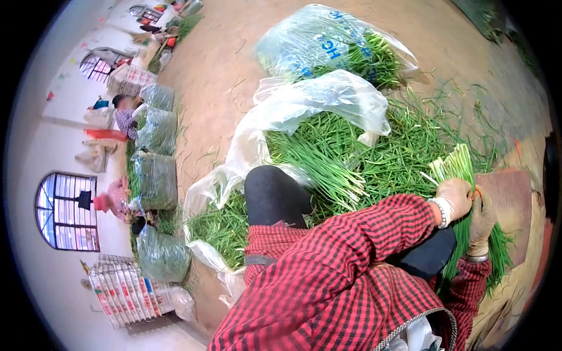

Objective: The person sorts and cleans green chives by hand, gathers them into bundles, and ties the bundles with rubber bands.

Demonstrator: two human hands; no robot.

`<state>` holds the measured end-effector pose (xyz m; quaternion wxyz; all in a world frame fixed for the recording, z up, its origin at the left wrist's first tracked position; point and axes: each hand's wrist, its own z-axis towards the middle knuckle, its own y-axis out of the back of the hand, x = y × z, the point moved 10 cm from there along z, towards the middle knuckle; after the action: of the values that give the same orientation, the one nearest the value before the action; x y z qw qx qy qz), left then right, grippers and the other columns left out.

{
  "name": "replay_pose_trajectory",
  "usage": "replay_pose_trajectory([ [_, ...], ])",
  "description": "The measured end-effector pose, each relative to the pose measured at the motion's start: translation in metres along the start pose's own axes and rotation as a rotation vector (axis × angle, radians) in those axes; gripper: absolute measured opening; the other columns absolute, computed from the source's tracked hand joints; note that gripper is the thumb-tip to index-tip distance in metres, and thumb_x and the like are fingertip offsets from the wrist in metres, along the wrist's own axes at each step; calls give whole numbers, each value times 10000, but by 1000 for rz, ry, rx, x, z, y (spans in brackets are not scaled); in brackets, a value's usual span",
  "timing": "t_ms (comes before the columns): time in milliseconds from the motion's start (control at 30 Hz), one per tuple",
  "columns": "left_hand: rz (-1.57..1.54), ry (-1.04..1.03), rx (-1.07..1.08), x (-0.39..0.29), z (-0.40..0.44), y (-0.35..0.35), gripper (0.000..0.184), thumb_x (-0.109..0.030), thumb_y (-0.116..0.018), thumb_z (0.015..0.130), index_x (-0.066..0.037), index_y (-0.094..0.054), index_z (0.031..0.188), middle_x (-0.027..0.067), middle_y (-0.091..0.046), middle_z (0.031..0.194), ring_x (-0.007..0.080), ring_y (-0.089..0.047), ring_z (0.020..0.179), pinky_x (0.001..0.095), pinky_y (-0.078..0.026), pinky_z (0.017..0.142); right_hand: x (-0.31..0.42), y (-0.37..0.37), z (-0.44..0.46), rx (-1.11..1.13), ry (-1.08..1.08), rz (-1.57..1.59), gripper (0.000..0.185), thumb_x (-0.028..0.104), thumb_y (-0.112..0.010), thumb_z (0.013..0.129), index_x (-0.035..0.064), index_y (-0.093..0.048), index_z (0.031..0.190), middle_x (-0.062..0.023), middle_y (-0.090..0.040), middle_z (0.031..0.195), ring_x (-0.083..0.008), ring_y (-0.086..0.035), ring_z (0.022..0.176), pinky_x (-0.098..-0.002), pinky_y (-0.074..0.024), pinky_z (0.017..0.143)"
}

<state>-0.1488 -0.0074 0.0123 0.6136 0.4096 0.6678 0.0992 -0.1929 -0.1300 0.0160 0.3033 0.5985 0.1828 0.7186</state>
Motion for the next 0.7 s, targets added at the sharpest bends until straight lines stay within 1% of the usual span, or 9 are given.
replay_pose_trajectory([
  [233,88,-234,-52,-33,-10,33,309,-326,-553,836,-57,-684,757,177,-654,730,338,-648,717,434,-504,668,-21,9,-8,-135,-233,381,246,143,-498,976,-39,-617,1091,-66,-653,996,-131,-576,921,-260,-446,830],
  [267,65,-412,-292,-50,-15,52,310,-329,-549,840,-56,-651,734,161,-625,720,335,-626,700,449,-488,636,-3,17,-6,-125,-231,149,256,130,-493,965,-50,-611,1106,-89,-659,978,-153,-589,895,-273,-449,830],
  [300,127,-590,-429,-74,-25,77,248,-302,-573,807,-75,-621,720,139,-581,734,322,-602,723,439,-473,606,27,29,-5,-283,11,73,249,105,-523,938,-52,-612,1109,-118,-666,941,-189,-605,853,-299,-461,789],
  [367,241,-898,-510,-108,-29,101,137,-230,-581,749,-97,-614,741,138,-579,778,332,-596,806,445,-464,677,75,47,7,-293,35,73,132,83,-566,912,-11,-633,978,-114,-645,853,-201,-603,779,-307,-461,712],
  [400,609,-819,-119,-104,-6,64,152,-231,-570,762,-94,-634,773,154,-620,811,349,-606,841,468,-458,736,89,54,13,-316,35,91,89,78,-583,903,9,-638,915,-109,-635,812,-201,-601,742,-307,-461,681],
  [467,550,-645,-172,-97,12,73,198,-225,-527,852,-93,-673,829,132,-665,810,311,-618,862,463,-442,857,107,79,20,-436,108,-4,55,34,-588,892,25,-637,914,-87,-647,826,-183,-599,749,-299,-465,688],
  [500,532,-719,-267,-106,4,78,208,-223,-511,870,-99,-675,842,117,-664,820,295,-615,867,458,-416,901,107,87,18,-481,145,282,54,25,-590,895,23,-639,919,-70,-658,850,-173,-608,779,-295,-472,709],
  [600,355,-827,-524,-103,-15,89,209,-239,-523,861,-100,-673,819,77,-662,817,278,-608,848,490,-344,989,89,87,5,-537,181,447,126,34,-537,933,-16,-649,959,-78,-671,935,-188,-614,952,-306,-469,868],
  [700,326,-689,-457,-31,-7,38,201,-232,-507,877,-116,-644,969,63,-635,944,255,-570,949,472,-318,1019,2,40,-18,-475,-272,647,159,82,-524,948,-16,-649,946,-98,-672,942,-227,-596,1059,-340,-431,942],
])
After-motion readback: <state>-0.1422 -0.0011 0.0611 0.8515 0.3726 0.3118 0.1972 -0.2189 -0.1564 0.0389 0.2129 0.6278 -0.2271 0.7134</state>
